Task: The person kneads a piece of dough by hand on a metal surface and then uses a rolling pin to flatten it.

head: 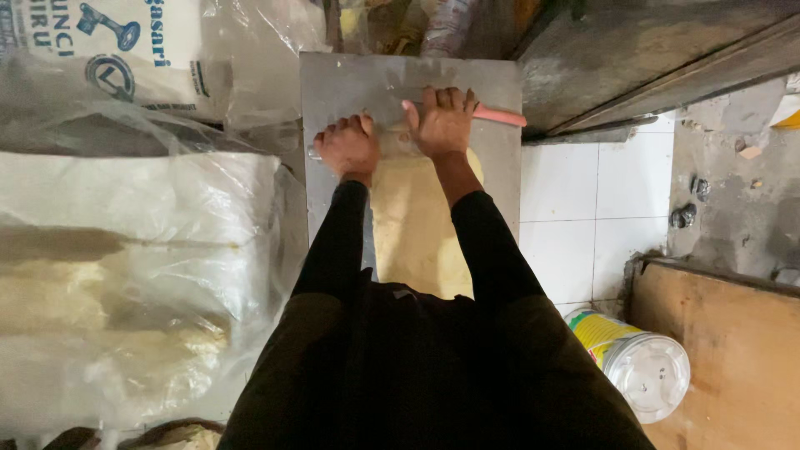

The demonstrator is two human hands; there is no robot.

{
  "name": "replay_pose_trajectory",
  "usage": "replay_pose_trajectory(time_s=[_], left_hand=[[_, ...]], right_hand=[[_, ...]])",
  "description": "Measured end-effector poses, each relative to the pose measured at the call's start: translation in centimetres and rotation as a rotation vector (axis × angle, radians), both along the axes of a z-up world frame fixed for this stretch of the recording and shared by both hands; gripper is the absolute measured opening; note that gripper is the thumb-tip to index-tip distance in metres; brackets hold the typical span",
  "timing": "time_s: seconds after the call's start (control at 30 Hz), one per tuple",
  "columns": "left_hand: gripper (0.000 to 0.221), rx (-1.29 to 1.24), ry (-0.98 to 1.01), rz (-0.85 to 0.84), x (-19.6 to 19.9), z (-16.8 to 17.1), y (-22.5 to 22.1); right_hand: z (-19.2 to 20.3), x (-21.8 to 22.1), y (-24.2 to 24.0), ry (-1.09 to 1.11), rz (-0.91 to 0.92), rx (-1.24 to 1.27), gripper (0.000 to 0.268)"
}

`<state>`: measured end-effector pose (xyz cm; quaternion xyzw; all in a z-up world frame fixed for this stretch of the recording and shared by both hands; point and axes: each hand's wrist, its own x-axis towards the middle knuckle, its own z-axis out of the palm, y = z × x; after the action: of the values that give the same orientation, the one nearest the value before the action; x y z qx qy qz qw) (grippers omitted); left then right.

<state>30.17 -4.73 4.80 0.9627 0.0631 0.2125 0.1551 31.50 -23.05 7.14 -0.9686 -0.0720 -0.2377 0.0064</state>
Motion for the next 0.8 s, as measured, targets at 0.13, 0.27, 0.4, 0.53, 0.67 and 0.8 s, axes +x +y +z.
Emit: replay_pose_trajectory(time_s=[0.13, 0.27, 0.4, 0.53, 0.67, 0.8], left_hand=[[0.037, 0.079, 0.03, -0.197, -6.4, 0.1, 1.2], [0.064, 0.141, 0.209, -0.477, -11.0, 0.8, 4.0], [0.078, 0.183, 0.391, -0.608, -16.3, 0.4, 5.8], [0.068, 0.027, 0.366, -0.656, -25.1, 0.8, 7.1], [0.075, 0.018, 0.246, -0.552, -33.0, 2.6, 6.6], [0.066, 0.003, 0.183, -0.514, -36.8, 3.3, 5.7]], right_hand=[[1.8, -7.4, 0.3, 0.246, 0.069, 0.129, 0.055], [5.2, -13.3, -1.5, 0.514, 0.207, 0.032, 0.072], [4.9, -17.7, -2.4, 0.555, 0.275, -0.085, 0.082], [4.1, -26.2, -3.2, 0.591, 0.33, 0.068, 0.081], [3.9, -35.5, -1.6, 0.356, 0.229, 0.055, 0.084], [3.0, -39.9, 0.2, 0.197, 0.099, 0.024, 0.078]])
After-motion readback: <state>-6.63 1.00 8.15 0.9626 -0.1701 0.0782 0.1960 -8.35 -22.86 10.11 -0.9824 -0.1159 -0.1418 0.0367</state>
